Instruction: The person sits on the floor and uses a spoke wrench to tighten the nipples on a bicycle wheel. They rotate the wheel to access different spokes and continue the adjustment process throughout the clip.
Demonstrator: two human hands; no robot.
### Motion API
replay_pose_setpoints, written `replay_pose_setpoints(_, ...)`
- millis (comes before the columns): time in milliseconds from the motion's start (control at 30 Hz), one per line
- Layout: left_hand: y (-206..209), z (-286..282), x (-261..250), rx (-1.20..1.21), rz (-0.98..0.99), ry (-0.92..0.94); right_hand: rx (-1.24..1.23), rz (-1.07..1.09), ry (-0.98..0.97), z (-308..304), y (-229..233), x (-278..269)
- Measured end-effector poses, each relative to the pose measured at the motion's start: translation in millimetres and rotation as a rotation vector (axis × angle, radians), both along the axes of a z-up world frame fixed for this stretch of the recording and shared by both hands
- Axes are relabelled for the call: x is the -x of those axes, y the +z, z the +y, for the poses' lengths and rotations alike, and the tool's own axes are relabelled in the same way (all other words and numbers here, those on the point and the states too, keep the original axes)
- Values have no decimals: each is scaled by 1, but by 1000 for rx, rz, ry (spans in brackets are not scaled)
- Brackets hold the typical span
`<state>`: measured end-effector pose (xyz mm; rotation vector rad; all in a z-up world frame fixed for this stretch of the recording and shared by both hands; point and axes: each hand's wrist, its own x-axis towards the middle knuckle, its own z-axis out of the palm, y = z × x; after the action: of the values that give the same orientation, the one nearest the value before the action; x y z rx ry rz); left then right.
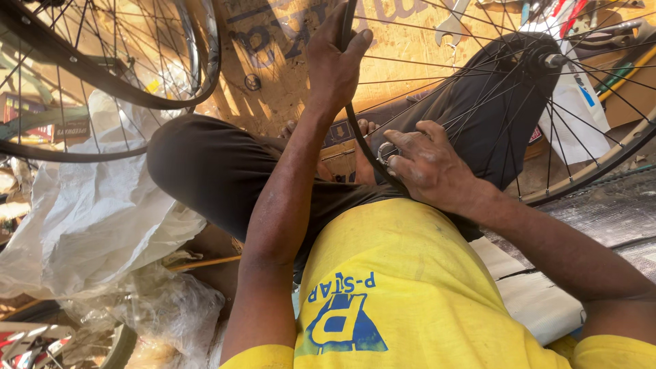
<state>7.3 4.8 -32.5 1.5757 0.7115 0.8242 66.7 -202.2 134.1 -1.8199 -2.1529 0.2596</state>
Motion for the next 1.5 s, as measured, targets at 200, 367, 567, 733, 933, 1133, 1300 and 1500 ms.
replay_pose_setpoints(200, 6, -3, -4, 155, -54, -34, 191, -111, -55, 5, -26, -11)
replay_pose_setpoints(367, 7, -1, 2, 7, -125, -15, 514, -240, -49, 17, -19, -22)
replay_pose_setpoints(567, -6, -1, 1, 105, -119, -43, 369, -31, 6, 7, 7, -47)
replay_pose_setpoints(733, -12, -4, -2, 253, -144, -49, 79, 100, -1, 16, -13, -40)
replay_pose_setpoints(933, -15, -4, 1, 250, -159, -68, 197, 0, 1, 36, -27, -37)
replay_pose_setpoints(1133, -16, -3, 6, 166, -154, -91, 608, 82, -72, 56, -33, -28)
replay_pose_setpoints(1300, 8, -8, 12, 80, -123, -90, 271, 171, 60, 48, -18, -32)
replay_pose_setpoints(1500, 45, -18, 7, -102, -240, -174, 42, 74, -94, 13, 2, -21)
